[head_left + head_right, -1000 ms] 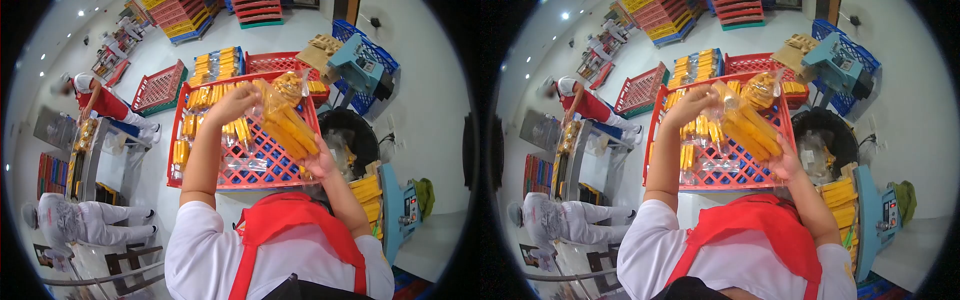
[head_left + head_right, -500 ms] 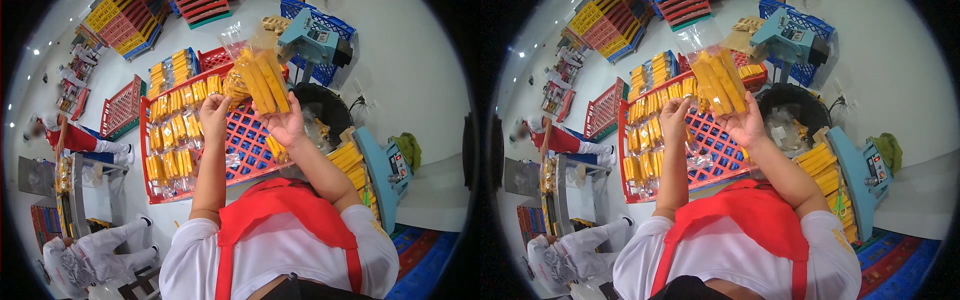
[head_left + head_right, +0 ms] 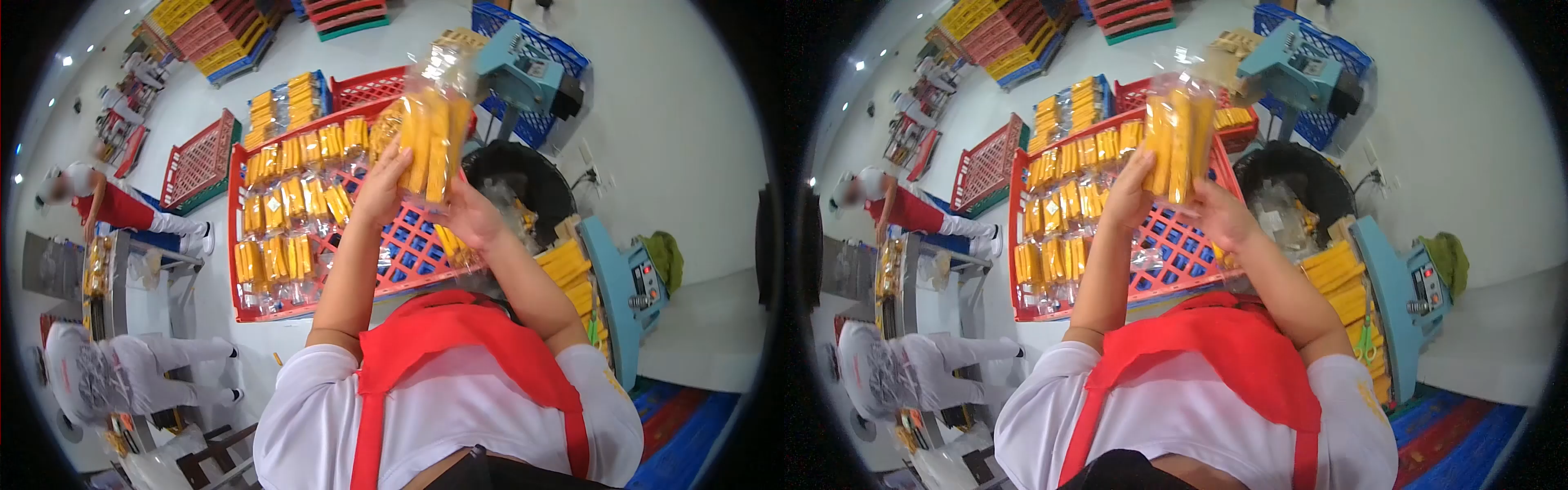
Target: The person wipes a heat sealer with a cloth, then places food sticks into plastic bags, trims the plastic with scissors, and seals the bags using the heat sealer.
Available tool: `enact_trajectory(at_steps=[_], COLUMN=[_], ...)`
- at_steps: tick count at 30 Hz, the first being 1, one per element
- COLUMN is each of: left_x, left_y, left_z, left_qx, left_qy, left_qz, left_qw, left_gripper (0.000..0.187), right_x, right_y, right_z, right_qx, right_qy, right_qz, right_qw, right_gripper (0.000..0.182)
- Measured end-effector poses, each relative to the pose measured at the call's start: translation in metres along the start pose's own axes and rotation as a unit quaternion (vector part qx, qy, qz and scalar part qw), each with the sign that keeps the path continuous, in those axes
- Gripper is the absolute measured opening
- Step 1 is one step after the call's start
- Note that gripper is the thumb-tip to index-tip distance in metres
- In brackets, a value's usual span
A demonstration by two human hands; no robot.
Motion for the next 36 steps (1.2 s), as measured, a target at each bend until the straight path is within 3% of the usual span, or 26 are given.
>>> enact_trajectory(at_steps=[2, 5, 7, 13, 15, 16, 19, 21, 23, 24, 29, 31, 32, 33, 36], left_x=[-0.002, -0.012, -0.017, -0.014, -0.016, -0.014, -0.023, -0.022, -0.023, -0.026, -0.014, -0.008, -0.004, -0.001, 0.02], left_y=[-0.007, -0.01, -0.005, -0.019, -0.032, -0.039, -0.014, -0.011, -0.024, -0.025, -0.053, -0.049, -0.046, -0.04, -0.028], left_z=[0.005, 0.004, 0.004, 0.007, 0.001, 0.006, 0.013, 0.03, 0.025, 0.015, 0.0, -0.007, -0.009, -0.01, 0.005], left_qx=[-0.062, 0.014, 0.057, 0.037, -0.176, -0.169, -0.18, -0.185, -0.172, -0.179, -0.14, -0.136, -0.143, -0.151, -0.241], left_qy=[-0.042, -0.063, -0.1, -0.078, -0.002, 0.036, 0.014, 0.004, 0.046, 0.032, 0.062, 0.059, 0.049, 0.037, 0.012], left_qz=[0.054, 0.133, 0.176, 0.126, 0.062, -0.008, -0.077, -0.042, -0.089, -0.089, -0.016, 0.004, 0.01, 0.014, 0.033], left_qw=[0.996, 0.989, 0.978, 0.988, 0.982, 0.985, 0.981, 0.982, 0.98, 0.979, 0.988, 0.989, 0.988, 0.988, 0.97], left_gripper=[0.052, 0.054, 0.054, 0.052, 0.056, 0.054, 0.058, 0.059, 0.06, 0.061, 0.067, 0.066, 0.064, 0.062, 0.058], right_x=[-0.001, -0.009, -0.009, -0.004, -0.003, -0.002, 0.004, 0.009, 0.003, -0.003, -0.03, -0.045, -0.05, -0.053, -0.061], right_y=[-0.007, -0.003, 0.015, 0.02, 0.025, 0.026, 0.019, 0.01, 0.011, 0.023, 0.021, 0.026, 0.022, 0.015, 0.004], right_z=[0.007, 0.025, 0.034, 0.032, 0.034, 0.035, 0.033, 0.024, 0.018, 0.019, 0.055, 0.071, 0.076, 0.078, 0.078], right_qx=[-0.157, 0.023, 0.021, 0.066, 0.098, 0.13, 0.115, 0.078, 0.007, 0.037, 0.096, -0.029, -0.03, -0.031, -0.037], right_qy=[-0.026, -0.04, -0.087, -0.137, -0.156, -0.174, -0.227, -0.24, -0.252, -0.221, -0.266, -0.301, -0.32, -0.325, -0.317], right_qz=[-0.021, -0.014, -0.006, -0.02, -0.032, -0.043, -0.071, -0.054, -0.057, -0.029, -0.037, -0.09, -0.097, -0.106, -0.116], right_qw=[0.987, 0.999, 0.996, 0.988, 0.982, 0.975, 0.965, 0.966, 0.966, 0.974, 0.958, 0.949, 0.942, 0.939, 0.941], right_gripper=[0.047, 0.041, 0.044, 0.046, 0.046, 0.046, 0.045, 0.044, 0.047, 0.05, 0.057, 0.054, 0.035, 0.035, 0.006])
Point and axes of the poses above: each hand's wrist, its own x-axis towards the middle knuckle, its own y-axis out of the palm, z = x × y, the point moved 6 cm from there along x, towards the middle knuckle, and after that the axes turned 15 degrees about x, right-handed, at the moved point
